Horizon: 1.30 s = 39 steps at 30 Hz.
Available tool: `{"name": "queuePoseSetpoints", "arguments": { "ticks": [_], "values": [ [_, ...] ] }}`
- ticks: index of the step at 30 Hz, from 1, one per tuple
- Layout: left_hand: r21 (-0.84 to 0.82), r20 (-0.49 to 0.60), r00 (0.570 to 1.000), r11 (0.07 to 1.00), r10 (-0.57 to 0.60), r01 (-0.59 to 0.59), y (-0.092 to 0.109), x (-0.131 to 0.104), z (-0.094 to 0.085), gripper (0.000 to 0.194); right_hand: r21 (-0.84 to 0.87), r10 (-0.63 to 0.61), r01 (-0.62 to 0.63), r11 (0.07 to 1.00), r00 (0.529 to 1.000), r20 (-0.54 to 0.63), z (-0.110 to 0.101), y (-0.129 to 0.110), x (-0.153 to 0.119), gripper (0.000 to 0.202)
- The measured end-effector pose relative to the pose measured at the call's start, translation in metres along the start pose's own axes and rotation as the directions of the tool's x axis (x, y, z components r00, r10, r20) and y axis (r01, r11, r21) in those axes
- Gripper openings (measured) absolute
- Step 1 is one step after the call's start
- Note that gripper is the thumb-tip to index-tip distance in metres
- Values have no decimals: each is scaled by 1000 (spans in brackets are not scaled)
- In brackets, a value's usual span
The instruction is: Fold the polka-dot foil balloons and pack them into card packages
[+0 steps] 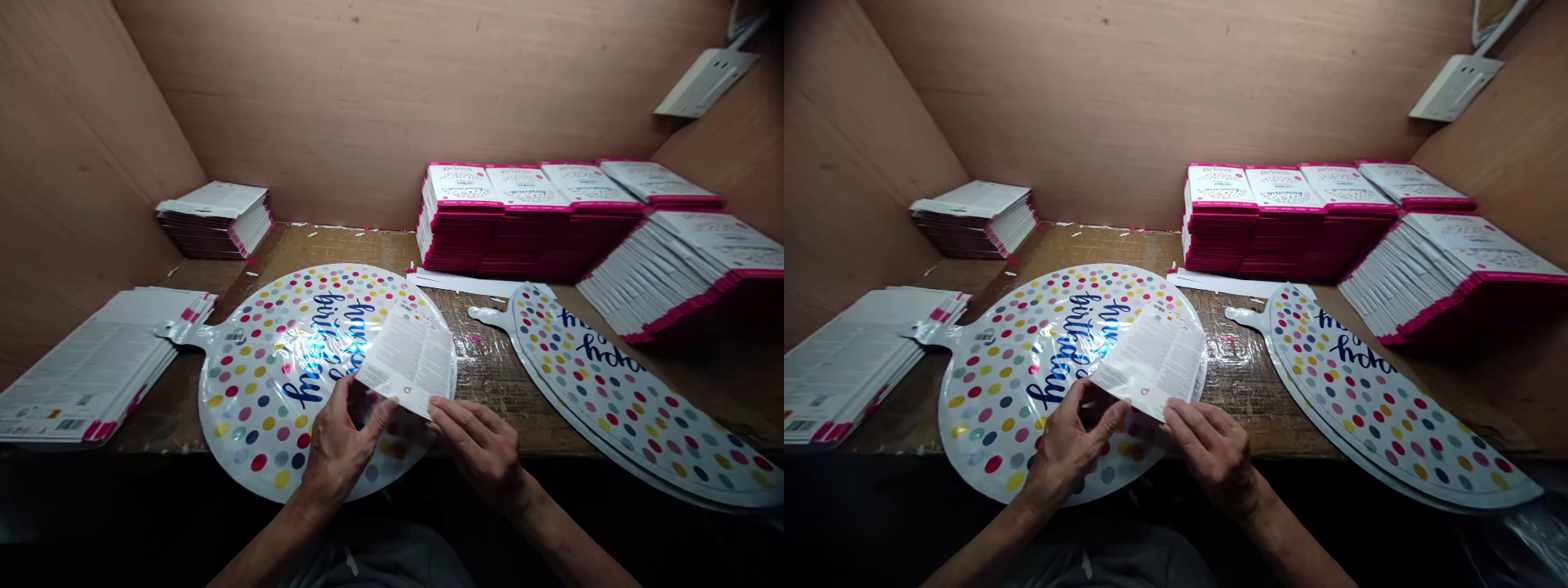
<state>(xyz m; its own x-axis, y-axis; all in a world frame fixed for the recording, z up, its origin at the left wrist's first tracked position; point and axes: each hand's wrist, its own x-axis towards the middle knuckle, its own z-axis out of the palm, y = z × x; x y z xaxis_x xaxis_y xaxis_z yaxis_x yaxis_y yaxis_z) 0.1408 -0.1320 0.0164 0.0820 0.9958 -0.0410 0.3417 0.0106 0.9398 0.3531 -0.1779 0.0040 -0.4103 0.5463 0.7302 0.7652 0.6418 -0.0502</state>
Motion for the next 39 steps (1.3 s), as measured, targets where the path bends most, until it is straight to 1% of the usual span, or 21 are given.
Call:
{"name": "queuePoseSetpoints", "arguments": {
  "ticks": [1, 2, 3, 4, 6, 8, 10, 12, 14, 16, 18, 19, 20, 22, 23, 26, 30, 32, 35, 37, 39],
  "values": [
    [-154, 64, 994, 983, -88, 97, 4, 4, -3, 51, 5, -3, 3, 1000, 1000, -4, 9, 0, 9, 28],
    [-290, 116, 982, 941, -148, 176, 5, 9, -7, 48, 16, -1, 1, 1000, 1000, 6, 20, 0, 19, 26],
    [-399, 138, 972, 888, -189, 229, 6, 15, -11, 46, 33, 8, -9, 999, 1000, 25, 31, 0, 29, 22],
    [-481, 126, 967, 838, -223, 256, 5, 22, -15, 45, 55, 19, -22, 998, 999, 49, 42, 0, 38, 19],
    [-580, 47, 960, 775, -278, 252, 2, 35, -24, 45, 112, 30, -40, 993, 996, 89, 62, 0, 56, 18],
    [-615, -29, 955, 759, -294, 215, -1, 44, -34, 43, 164, 44, -58, 985, 995, 87, 79, -2, 72, 19],
    [-629, -67, 960, 758, -271, 170, -3, 49, -42, 42, 201, 93, -107, 974, 993, 79, 92, -5, 86, 18],
    [-651, -76, 969, 748, -236, 131, -5, 50, -48, 42, 226, 169, -197, 954, 976, 139, 102, -9, 100, 18],
    [-658, -88, 970, 745, -228, 115, -7, 50, -52, 38, 204, 237, -301, 932, 928, 289, 109, -14, 116, 17],
    [-638, -116, 963, 762, -241, 114, -12, 52, -56, 32, 117, 293, -382, 917, 841, 455, 114, -19, 133, 14],
    [-586, -150, 960, 803, -237, 107, -19, 55, -63, 28, 20, 294, -372, 928, 764, 574, 119, -24, 151, 8],
    [-551, -169, 960, 829, -223, 96, -23, 57, -67, 29, -6, 265, -331, 944, 744, 613, 122, -26, 160, 4],
    [-512, -187, 960, 855, -210, 87, -27, 60, -73, 30, -12, 222, -279, 960, 736, 639, 126, -27, 168, 3],
    [-443, -216, 956, 892, -200, 87, -36, 64, -85, 34, 69, 107, -199, 977, 748, 655, 137, -26, 179, 8],
    [-424, -221, 954, 901, -204, 95, -40, 67, -91, 35, 144, 52, -191, 971, 756, 653, 144, -25, 183, 8],
    [-424, -204, 953, 897, -225, 121, -47, 72, -107, 36, 330, -26, -233, 915, 782, 623, 167, -18, 189, 6],
    [-484, -211, 943, 866, -256, 127, -41, 83, -121, 35, 384, 30, -266, 884, 853, 522, 192, -16, 192, 9],
    [-491, -248, 939, 866, -240, 92, -35, 93, -129, 36, 465, 108, -349, 814, 877, 469, 195, -19, 196, 10],
    [-490, -333, 921, 872, -201, 14, -27, 120, -150, 40, 612, 182, -452, 649, 873, 452, 188, -27, 200, 13],
    [-511, -390, 903, 858, -182, -48, -21, 148, -171, 40, 668, 148, -474, 574, 862, 484, 180, -34, 196, 13],
    [-509, -453, 874, 856, -176, -91, -14, 184, -197, 32, 691, 73, -476, 544, 847, 527, 177, -43, 184, 11]
  ]
}}
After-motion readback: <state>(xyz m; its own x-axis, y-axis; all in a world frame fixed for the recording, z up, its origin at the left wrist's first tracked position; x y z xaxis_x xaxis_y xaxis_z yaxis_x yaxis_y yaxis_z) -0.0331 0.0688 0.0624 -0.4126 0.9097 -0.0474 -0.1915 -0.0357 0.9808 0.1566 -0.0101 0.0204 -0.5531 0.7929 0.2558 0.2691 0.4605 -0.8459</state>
